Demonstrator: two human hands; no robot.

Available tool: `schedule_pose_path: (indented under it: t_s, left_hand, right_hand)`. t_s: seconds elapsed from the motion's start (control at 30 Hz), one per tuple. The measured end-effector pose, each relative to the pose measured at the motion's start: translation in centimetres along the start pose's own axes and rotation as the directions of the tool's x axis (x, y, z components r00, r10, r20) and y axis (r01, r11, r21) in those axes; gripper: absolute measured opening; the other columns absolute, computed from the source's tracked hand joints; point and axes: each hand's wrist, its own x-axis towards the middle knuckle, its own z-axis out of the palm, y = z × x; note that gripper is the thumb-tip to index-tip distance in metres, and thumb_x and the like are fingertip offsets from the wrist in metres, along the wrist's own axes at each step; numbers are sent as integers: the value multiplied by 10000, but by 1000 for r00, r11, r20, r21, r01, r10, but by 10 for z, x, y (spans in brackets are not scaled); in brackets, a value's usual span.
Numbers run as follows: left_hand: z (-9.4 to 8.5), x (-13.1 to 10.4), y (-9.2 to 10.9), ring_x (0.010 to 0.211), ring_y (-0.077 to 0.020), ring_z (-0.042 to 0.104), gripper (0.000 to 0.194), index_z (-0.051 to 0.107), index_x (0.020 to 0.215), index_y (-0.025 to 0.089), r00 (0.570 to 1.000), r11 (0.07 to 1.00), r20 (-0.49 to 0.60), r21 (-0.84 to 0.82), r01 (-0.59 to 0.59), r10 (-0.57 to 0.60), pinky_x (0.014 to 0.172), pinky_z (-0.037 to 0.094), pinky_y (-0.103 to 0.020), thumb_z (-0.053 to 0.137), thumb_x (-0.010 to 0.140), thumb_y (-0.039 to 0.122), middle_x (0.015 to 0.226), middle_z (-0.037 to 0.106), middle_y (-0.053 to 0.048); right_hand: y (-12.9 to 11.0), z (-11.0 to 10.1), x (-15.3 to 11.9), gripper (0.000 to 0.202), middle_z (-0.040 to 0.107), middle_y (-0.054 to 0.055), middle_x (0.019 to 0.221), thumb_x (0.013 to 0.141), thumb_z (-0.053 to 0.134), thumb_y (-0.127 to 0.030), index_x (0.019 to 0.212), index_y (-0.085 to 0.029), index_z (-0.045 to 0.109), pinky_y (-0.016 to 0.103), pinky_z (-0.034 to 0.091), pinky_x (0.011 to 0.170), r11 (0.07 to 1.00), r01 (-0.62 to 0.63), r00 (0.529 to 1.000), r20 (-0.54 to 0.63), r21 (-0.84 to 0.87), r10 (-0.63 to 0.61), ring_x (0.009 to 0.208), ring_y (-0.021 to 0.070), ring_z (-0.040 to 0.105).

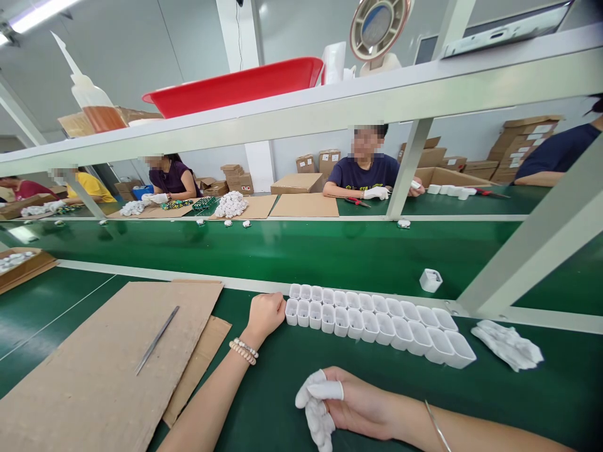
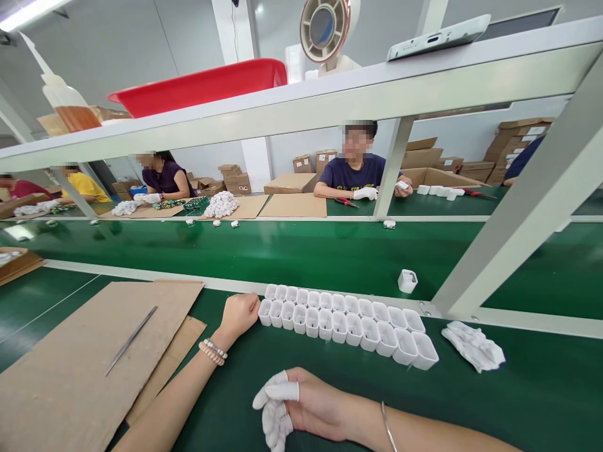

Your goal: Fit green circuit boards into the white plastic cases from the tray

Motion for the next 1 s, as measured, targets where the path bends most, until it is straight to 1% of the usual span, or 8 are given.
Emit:
schedule_pose_path:
  t_s: [0.2, 0.3, 0.47, 0.6, 0.83, 1.0]
  left_hand:
    - [-2, 0, 1, 490, -126, 473, 262, 521, 577, 163, 1000, 1000, -5, -16, 5, -5, 517, 162, -279, 422, 819, 137, 541, 573, -29]
    - [-3, 1, 1, 487, -125, 467, 276, 520, 581, 165, 1000, 1000, -11, -20, 7, -7, 519, 163, -281, 415, 835, 144, 538, 566, -24]
    - [-4, 1, 2, 481, -124, 460, 334, 508, 583, 165, 999, 1000, -30, -18, 24, -25, 522, 174, -283, 394, 897, 182, 531, 552, -22]
    - [-4, 1, 3, 476, -122, 457, 366, 494, 590, 164, 999, 999, -39, -14, 31, -31, 518, 173, -281, 382, 933, 222, 524, 544, -19]
    - [-3, 0, 2, 480, -121, 470, 372, 483, 587, 164, 999, 1000, -38, -11, 23, -23, 518, 171, -282, 391, 939, 236, 528, 549, -17]
    - [-5, 1, 3, 485, -125, 492, 369, 504, 616, 167, 999, 999, -39, -12, 36, -36, 516, 198, -274, 387, 954, 256, 537, 560, -17]
  right_hand:
    - [0, 0, 1, 320, 678, 99, 655, 762, 682, -360, 854, -54, 673, 283, 452, 528, 1000, -1, 1000, -5, -1, 1, 527, 174, 644]
    - [1, 0, 1, 334, 676, 103, 657, 762, 680, -373, 856, -53, 676, 270, 436, 511, 1000, 2, 1000, -6, -7, -2, 528, 176, 644]
    - [0, 1, 0, 326, 672, 95, 651, 752, 679, -380, 840, -66, 672, 258, 414, 500, 1000, -2, 1000, -10, -21, 2, 501, 154, 615]
    - [-1, 2, 0, 337, 672, 86, 654, 753, 668, -397, 846, -73, 669, 276, 426, 530, 999, -10, 1000, -8, -34, 9, 489, 138, 590]
    - [1, 0, 0, 305, 677, 87, 672, 783, 656, -359, 850, -62, 670, 318, 470, 589, 1000, 0, 1000, 3, -28, 0, 523, 153, 628]
    - [0, 0, 0, 313, 681, 92, 657, 760, 677, -366, 841, -63, 678, 287, 451, 540, 1000, -2, 1000, -7, -18, 2, 518, 162, 636]
